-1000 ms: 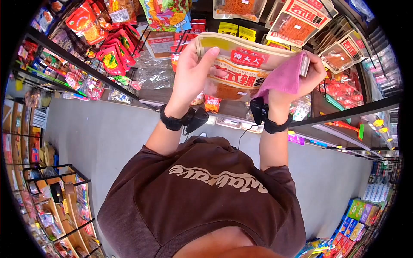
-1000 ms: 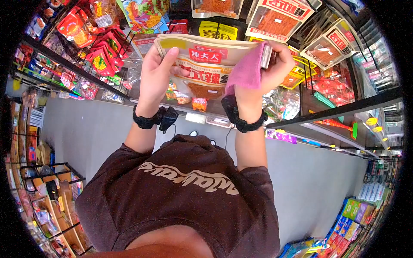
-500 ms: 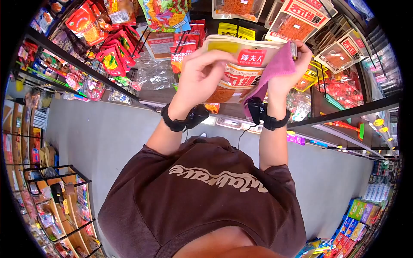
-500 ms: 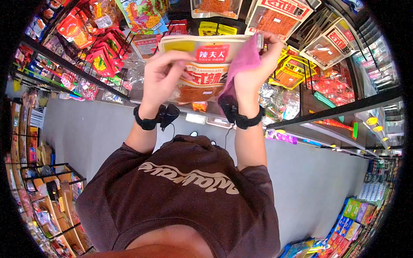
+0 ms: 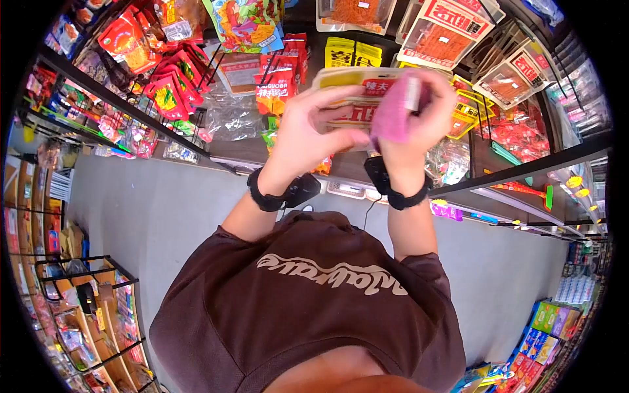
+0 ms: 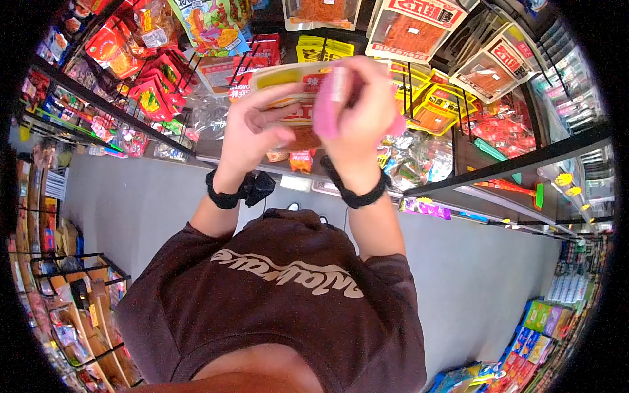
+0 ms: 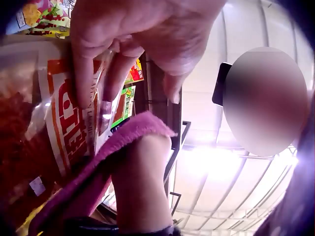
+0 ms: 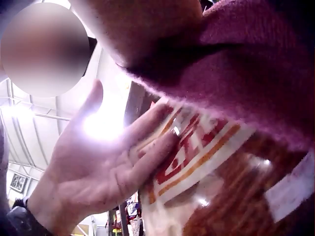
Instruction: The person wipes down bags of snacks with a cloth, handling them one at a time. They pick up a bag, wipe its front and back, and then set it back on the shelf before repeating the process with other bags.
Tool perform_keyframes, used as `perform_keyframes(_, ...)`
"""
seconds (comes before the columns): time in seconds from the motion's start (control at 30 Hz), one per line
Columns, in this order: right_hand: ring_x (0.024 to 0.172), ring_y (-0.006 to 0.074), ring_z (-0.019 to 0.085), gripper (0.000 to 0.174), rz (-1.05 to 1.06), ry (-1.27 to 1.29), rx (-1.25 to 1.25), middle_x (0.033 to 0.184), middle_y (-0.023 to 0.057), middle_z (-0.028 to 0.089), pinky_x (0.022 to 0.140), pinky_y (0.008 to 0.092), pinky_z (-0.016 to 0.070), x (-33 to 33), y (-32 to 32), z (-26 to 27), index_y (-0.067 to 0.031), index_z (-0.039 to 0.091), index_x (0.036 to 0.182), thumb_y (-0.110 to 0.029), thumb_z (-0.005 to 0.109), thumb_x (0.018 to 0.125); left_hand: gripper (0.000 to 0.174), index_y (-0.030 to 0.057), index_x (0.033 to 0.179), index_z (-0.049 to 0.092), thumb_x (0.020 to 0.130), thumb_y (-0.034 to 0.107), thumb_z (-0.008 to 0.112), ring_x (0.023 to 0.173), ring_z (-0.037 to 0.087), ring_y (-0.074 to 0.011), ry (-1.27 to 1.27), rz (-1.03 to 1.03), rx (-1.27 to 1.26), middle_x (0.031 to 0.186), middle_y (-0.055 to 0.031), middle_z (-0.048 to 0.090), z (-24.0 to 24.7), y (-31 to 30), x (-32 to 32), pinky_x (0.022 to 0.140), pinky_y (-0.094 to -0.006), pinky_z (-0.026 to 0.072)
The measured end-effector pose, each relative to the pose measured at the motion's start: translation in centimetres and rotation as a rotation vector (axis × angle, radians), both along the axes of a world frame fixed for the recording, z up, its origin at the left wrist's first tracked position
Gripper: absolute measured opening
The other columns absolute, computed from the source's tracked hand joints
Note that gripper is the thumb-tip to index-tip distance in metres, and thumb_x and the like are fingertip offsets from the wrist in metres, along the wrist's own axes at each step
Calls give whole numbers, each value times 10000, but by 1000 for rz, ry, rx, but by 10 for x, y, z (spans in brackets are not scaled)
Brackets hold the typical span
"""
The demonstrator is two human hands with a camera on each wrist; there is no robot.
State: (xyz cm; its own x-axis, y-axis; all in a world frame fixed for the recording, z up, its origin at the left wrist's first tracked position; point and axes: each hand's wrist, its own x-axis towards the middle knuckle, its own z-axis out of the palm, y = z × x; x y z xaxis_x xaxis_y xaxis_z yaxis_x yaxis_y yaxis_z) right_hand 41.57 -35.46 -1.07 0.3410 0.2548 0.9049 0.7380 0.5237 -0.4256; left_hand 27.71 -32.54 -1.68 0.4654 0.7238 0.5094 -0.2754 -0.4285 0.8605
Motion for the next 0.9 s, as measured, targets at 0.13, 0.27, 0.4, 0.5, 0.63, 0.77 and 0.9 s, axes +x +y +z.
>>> perform_keyframes(0.13,700,183,582,170,119,-55,36,806,97,582,631,265,468,-12,4,6,-6,541,891,35,604,739,259,-61,983,591,770,81,633,777,598,-141,71,79,57,920,-115,609,0,-6,1,713,-255,473)
perform_keyframes(0.27,661,216,599,185,184,-45,5,773,114,598,589,276,471,-4,-1,5,-10,557,876,17,645,716,159,-53,921,616,821,54,554,716,559,-81,49,215,60,807,-86,634,-7,1,1,614,-225,437)
perform_keyframes(0.4,658,225,601,245,315,111,-209,802,109,621,584,306,466,-1,-13,3,-15,583,859,-82,722,669,152,-44,924,619,833,45,535,729,562,-78,-63,335,21,809,-84,646,10,0,3,642,-223,443)
perform_keyframes(0.5,666,240,599,255,455,-32,-721,848,113,616,569,330,453,26,-28,2,-10,591,848,-139,724,673,153,-47,921,618,838,47,530,725,581,-109,10,500,176,790,-106,646,23,7,-2,663,-237,446)
perform_keyframes(0.63,568,244,556,242,750,-164,-632,695,85,589,557,308,437,52,-26,3,12,587,796,-152,719,676,144,-39,904,623,825,56,549,655,575,-131,-34,603,193,723,-112,630,32,16,-5,621,-246,439)
perform_keyframes(0.77,720,131,546,196,1224,448,-1201,816,53,594,670,274,423,71,-35,4,14,600,779,-114,716,687,145,-23,898,629,812,77,570,579,535,-135,115,639,234,664,-119,596,36,20,-3,541,-259,410)
perform_keyframes(0.9,816,144,562,409,1415,897,-616,913,67,595,714,264,433,44,-42,-18,22,557,956,-207,724,660,160,-19,917,630,817,89,567,604,542,-129,146,610,262,686,-119,604,40,26,-2,563,-255,418)
